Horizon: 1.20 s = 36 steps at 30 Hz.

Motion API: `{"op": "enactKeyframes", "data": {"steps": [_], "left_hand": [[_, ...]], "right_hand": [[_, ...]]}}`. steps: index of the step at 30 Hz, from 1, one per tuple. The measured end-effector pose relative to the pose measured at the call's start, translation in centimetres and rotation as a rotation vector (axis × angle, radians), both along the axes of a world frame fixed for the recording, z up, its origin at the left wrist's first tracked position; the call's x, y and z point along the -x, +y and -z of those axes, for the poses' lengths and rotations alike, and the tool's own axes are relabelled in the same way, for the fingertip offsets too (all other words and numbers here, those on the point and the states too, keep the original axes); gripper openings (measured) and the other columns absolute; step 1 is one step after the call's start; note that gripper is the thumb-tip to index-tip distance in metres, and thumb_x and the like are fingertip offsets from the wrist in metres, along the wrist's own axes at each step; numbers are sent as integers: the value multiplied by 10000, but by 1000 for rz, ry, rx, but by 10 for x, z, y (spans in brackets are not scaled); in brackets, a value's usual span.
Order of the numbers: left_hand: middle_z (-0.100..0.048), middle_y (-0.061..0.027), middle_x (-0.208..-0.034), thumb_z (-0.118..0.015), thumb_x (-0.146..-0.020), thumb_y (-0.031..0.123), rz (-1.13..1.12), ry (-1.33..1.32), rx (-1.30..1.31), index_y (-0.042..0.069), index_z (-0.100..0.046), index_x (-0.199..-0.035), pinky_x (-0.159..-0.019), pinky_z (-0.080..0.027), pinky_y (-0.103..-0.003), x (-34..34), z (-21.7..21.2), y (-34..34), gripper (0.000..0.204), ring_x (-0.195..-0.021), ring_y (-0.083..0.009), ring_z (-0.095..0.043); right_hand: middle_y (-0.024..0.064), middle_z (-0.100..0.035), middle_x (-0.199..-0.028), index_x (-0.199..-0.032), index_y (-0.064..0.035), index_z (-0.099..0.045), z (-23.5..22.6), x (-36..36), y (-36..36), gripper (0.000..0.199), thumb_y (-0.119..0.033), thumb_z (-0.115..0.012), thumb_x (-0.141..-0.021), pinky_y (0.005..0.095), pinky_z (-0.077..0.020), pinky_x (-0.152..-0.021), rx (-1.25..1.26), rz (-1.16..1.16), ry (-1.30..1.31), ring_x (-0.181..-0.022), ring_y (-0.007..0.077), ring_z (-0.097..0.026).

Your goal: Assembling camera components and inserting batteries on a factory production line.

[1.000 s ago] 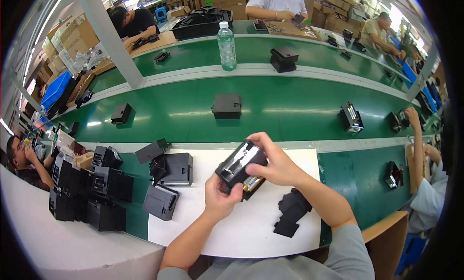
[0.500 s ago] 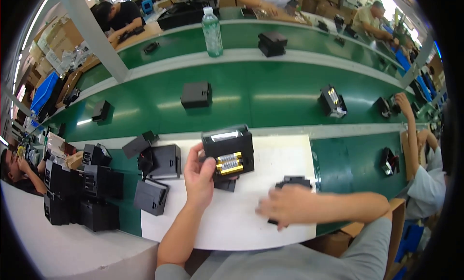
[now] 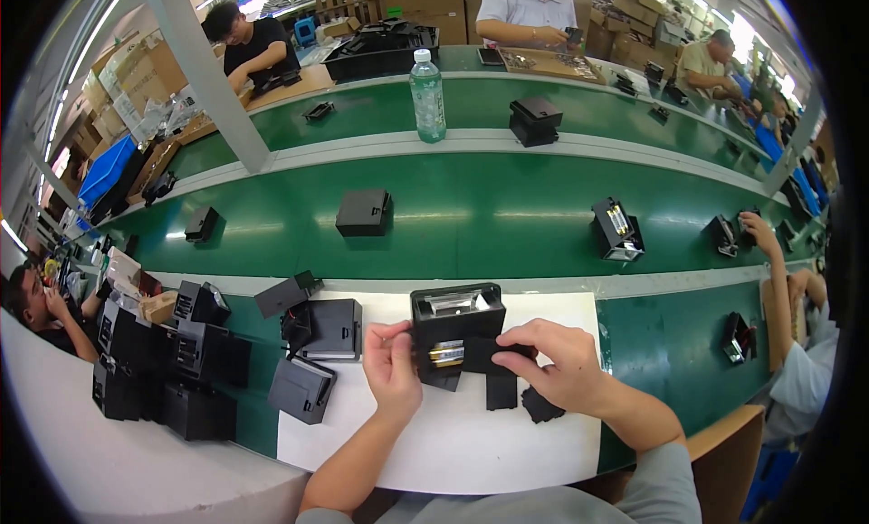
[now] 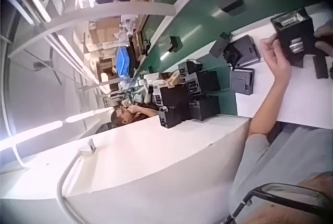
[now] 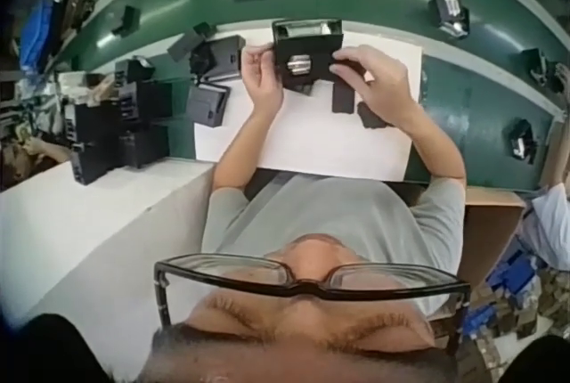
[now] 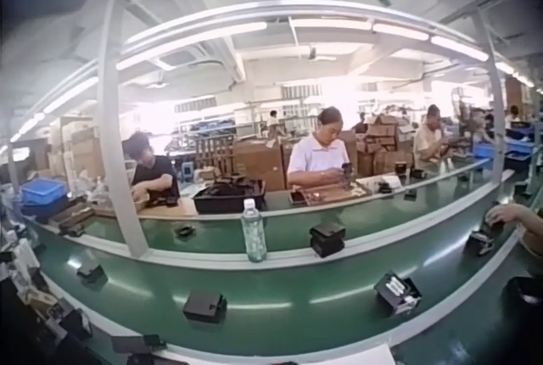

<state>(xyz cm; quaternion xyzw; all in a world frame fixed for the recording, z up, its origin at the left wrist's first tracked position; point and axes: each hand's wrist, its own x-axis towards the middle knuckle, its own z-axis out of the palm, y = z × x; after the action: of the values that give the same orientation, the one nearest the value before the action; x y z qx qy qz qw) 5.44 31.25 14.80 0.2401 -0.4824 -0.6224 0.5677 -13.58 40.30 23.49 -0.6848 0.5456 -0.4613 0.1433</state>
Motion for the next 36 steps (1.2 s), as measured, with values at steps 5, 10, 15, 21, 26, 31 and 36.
{"op": "enactKeyframes", "data": {"steps": [5,10,15,21,26,31,36], "left_hand": [[-597,-82,-968,-502,-991,69,150,44,-114,56,-414,-1021,-597,-467,-207,1,-1,9,93,-713,-76,-557],[-587,-73,-968,-536,-948,15,81,47,-148,71,-399,-1019,-596,-440,-170,2,-2,8,164,-664,-73,-546],[-574,-91,-1019,-589,-896,-23,129,-30,-85,70,-388,-1005,-607,-451,-169,16,-34,18,246,-694,-81,-545],[-554,-79,-1018,-607,-870,-44,266,-100,-97,79,-381,-1014,-647,-465,-194,6,-22,8,295,-719,-92,-546],[-531,-74,-991,-621,-871,-15,325,-161,-187,76,-396,-989,-686,-473,-206,11,-26,-6,270,-746,-104,-546],[-501,-104,-974,-604,-930,195,293,-553,-276,49,-384,-993,-696,-583,-295,62,-37,-97,272,-881,-218,-588],[-490,-124,-1055,-609,-924,226,88,-609,-338,34,-411,-1054,-764,-554,-344,80,2,-165,305,-993,-271,-571]], "right_hand": [[57,-669,-788,-894,-11,-678,13,-6,-14,218,46,-763,-701,228,-447,-555,64,-14,-21,-591,140,-549],[44,-665,-755,-904,-10,-678,15,-12,-16,214,47,-752,-711,222,-446,-547,64,-29,-79,-575,138,-548],[86,-669,-938,-885,-32,-692,10,-7,-15,202,29,-763,-706,233,-475,-612,-41,-20,47,-701,171,-593],[118,-589,-1188,-1068,-63,-658,-1,-2,-25,396,0,-785,-698,286,-501,-723,329,164,221,-914,214,-592],[123,-443,-1378,-1344,-111,-455,20,25,-38,775,-96,-838,-671,371,-473,-890,-345,-101,-361,-1152,245,-506],[113,-354,-1461,-1453,-111,-291,36,154,-99,1108,-316,-905,-554,463,-427,-1001,-173,209,733,-1232,356,-464],[102,-308,-1481,-1456,-104,-275,35,182,-135,1124,-284,-902,-541,450,-417,-1022,-695,-55,474,-1258,360,-432]]}}
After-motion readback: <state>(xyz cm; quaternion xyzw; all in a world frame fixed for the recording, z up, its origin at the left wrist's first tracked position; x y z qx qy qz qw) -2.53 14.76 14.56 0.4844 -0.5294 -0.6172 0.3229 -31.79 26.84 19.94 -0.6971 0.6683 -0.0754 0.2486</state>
